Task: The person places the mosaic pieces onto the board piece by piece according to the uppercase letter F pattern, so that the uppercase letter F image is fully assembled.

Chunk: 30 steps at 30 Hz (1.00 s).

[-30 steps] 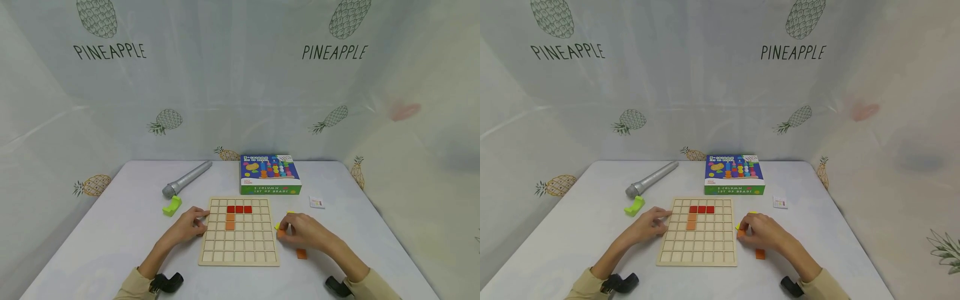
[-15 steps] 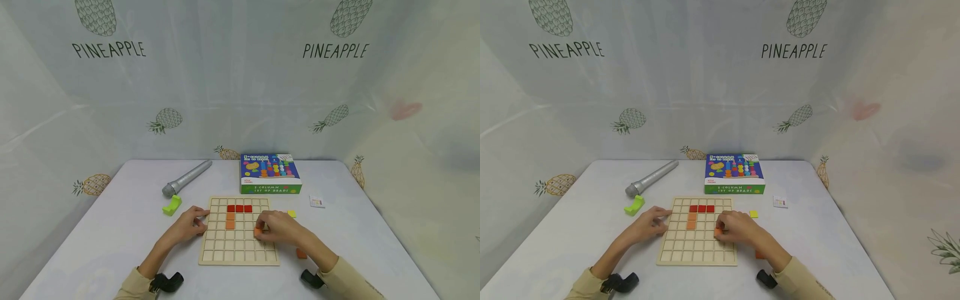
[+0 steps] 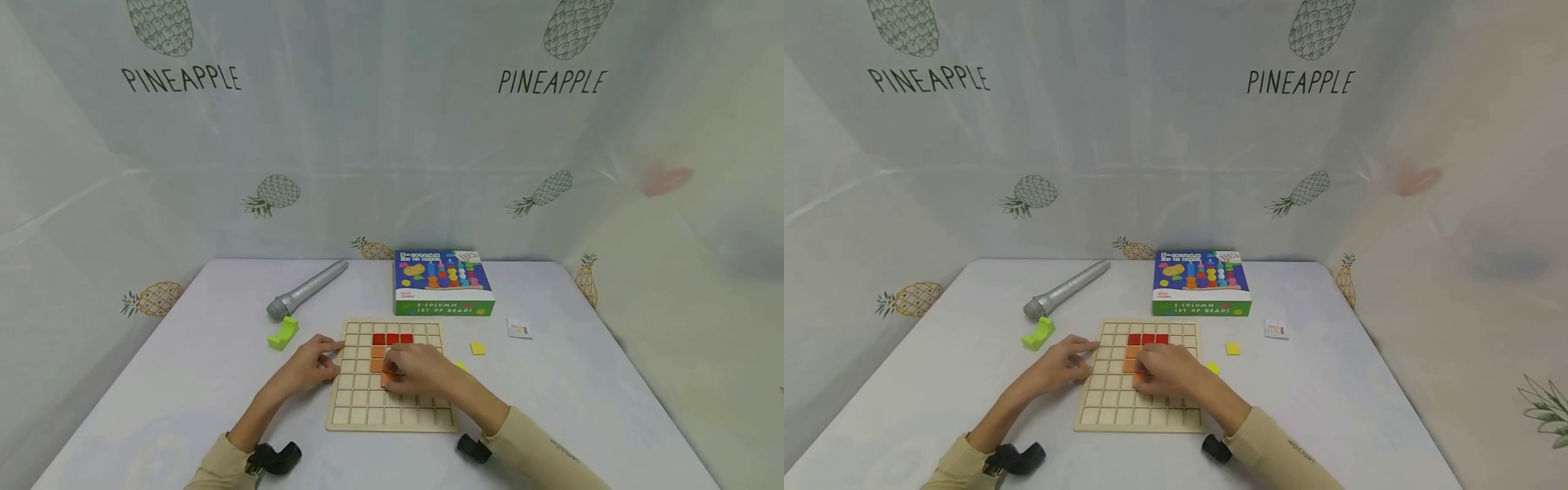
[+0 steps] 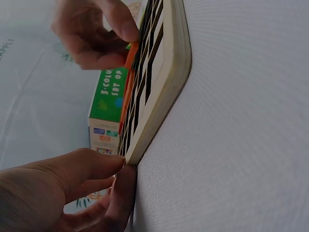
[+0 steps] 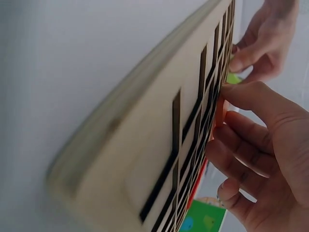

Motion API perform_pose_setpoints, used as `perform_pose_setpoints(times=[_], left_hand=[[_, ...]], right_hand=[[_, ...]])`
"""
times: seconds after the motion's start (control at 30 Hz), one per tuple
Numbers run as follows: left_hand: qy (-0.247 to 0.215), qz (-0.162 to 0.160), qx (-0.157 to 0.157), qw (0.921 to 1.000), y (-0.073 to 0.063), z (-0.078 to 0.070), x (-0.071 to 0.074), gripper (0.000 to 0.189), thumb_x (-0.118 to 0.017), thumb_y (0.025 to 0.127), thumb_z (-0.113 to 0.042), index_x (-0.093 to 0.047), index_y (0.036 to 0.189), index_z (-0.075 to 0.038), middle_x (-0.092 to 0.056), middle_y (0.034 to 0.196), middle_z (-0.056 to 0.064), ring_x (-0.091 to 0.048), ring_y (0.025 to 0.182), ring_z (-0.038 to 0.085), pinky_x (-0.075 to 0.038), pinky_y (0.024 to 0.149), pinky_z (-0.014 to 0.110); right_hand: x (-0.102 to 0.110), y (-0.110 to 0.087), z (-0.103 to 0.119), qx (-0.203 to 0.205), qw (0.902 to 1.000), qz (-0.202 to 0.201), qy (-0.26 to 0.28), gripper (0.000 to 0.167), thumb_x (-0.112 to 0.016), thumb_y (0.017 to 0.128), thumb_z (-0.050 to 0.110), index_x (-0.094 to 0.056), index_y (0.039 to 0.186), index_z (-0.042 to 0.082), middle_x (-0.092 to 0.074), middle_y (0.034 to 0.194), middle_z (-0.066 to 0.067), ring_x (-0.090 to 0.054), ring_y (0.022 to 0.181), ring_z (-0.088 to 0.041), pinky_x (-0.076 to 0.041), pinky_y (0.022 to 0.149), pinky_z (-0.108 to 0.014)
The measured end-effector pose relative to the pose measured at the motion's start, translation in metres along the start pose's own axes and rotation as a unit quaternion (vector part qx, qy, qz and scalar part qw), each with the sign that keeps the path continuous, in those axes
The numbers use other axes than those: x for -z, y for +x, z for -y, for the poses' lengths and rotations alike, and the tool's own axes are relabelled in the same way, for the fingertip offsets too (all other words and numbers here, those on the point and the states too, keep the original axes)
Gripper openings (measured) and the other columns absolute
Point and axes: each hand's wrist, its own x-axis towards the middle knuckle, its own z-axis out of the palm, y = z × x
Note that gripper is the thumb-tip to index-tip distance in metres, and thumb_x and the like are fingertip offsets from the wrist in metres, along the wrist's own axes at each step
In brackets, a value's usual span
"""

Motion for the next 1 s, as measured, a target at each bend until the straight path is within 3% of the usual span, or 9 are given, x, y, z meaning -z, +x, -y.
perform_pose_setpoints(times=[0.3,1.0], left_hand=[[0.005,0.000,-0.010,0.9999,0.001,0.001,0.000,0.052,-0.067,0.084,0.001,-0.054,0.134,0.008,-0.053,0.123,0.023,-0.059,0.080,0.007,-0.048,0.063,0.018],[0.017,-0.003,-0.004,0.9998,0.002,0.002,0.000,0.053,-0.068,0.084,0.000,-0.055,0.135,0.007,-0.054,0.124,0.022,-0.061,0.083,0.011,-0.048,0.065,0.018]], right_hand=[[-0.009,0.010,0.008,0.007,0.9997,-0.005,-0.023,0.020,-0.073,0.085,0.039,-0.068,0.092,0.021,-0.055,0.081,0.013,-0.046,0.067,0.000,-0.039,0.057,-0.013],[-0.009,0.013,0.011,-0.001,0.9999,0.002,-0.012,0.016,-0.072,0.086,0.037,-0.069,0.091,0.022,-0.059,0.083,0.011,-0.047,0.067,0.000,-0.039,0.057,-0.013]])
